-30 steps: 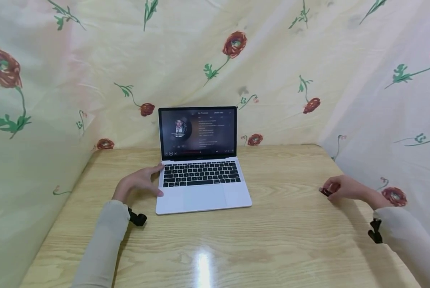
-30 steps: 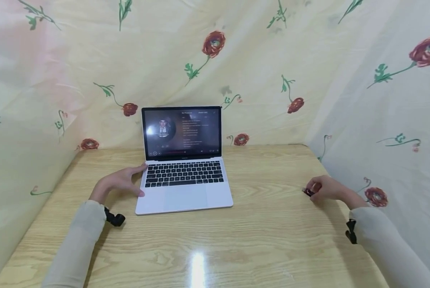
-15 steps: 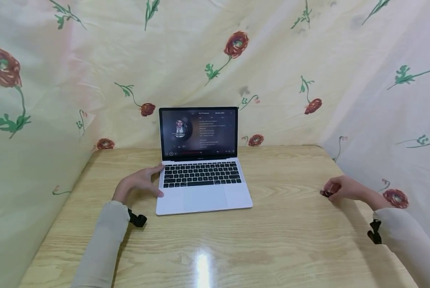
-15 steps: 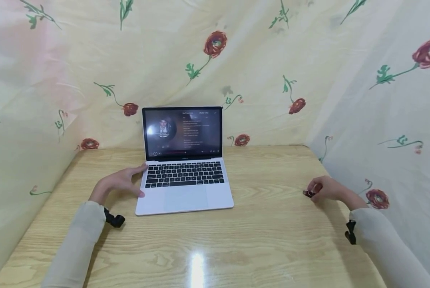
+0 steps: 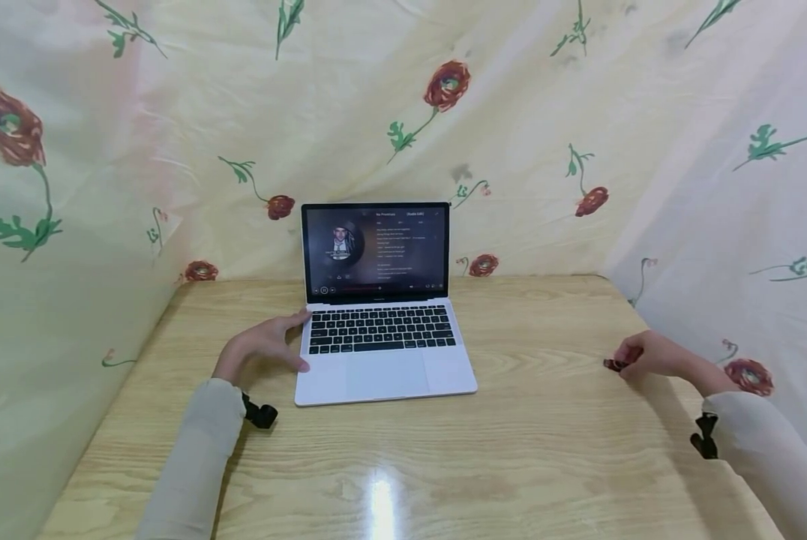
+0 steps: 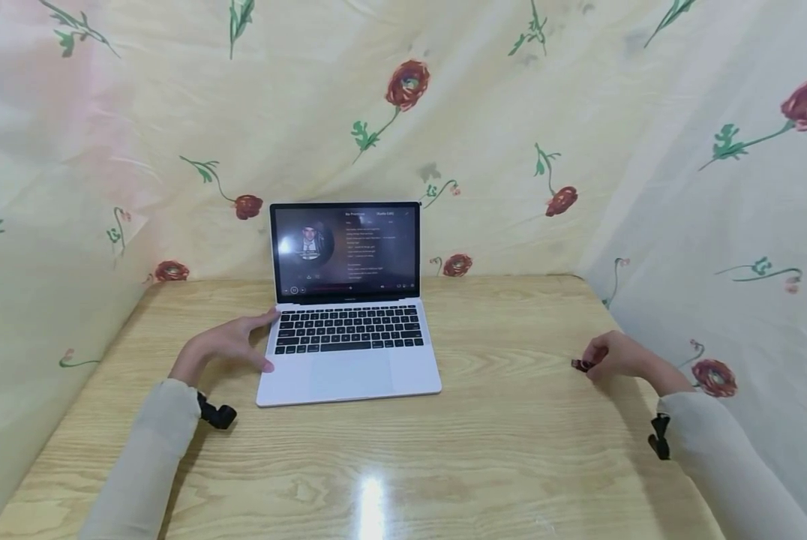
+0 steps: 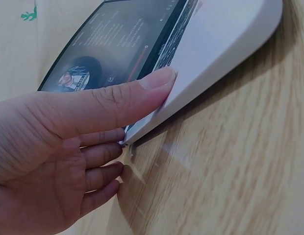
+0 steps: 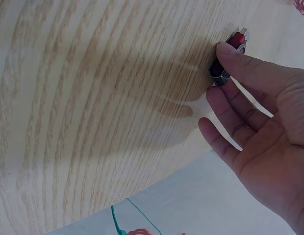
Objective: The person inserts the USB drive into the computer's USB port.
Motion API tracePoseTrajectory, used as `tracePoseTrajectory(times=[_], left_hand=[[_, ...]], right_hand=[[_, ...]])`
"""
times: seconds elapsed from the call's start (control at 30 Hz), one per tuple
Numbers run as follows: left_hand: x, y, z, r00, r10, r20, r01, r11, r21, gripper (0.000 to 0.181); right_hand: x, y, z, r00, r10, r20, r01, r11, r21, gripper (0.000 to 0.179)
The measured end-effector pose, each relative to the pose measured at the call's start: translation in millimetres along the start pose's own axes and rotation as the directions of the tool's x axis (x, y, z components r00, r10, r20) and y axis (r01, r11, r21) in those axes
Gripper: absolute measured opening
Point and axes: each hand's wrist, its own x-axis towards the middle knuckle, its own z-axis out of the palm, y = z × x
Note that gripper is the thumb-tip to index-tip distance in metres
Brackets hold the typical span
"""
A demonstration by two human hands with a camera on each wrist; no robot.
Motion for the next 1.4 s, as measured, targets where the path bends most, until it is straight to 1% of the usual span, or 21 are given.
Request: tracePoseTrajectory(times=[0.27,0.33,0.7,0.77,1.0,1.4], left_hand=[[0.8,-1.0,0.8,1.000,0.013,0.003,-0.013,1.000,0.000,0.120],[0.6,-0.6,0.9,1.000,0.013,0.003,-0.013,1.000,-0.004,0.120],[-1.0,0.5,1.7,1.000,0.009,0.004,-0.009,1.000,-0.010,0.120],[-0.8,0.0,1.5,1.000,0.008,0.003,-0.008,1.000,-0.011,0.120],[-0.5,-1.8,1.1,1.000,-0.001,0.005,0.001,1.000,0.000,0.120],[-1.6,-0.1,0.3,1.000,0.008,0.006,-0.008,1.000,0.003,0.120]], right_hand=[[1.1,1,0,1.000,-0.001,-0.020,0.000,1.000,-0.019,0.018],[0.8,0,0,1.000,-0.011,-0.027,0.011,1.000,-0.027,0.018],[3.5,-2,-3,0.998,-0.001,-0.060,-0.001,0.999,-0.048,0.019],[3.7,-3,-4,0.998,-0.011,-0.066,0.007,0.999,-0.052,0.019],[1.4,-12,-7,0.994,-0.047,-0.097,0.043,0.998,-0.041,0.019],[2.8,-15,-4,0.986,-0.036,-0.164,0.034,0.999,-0.015,0.023]])
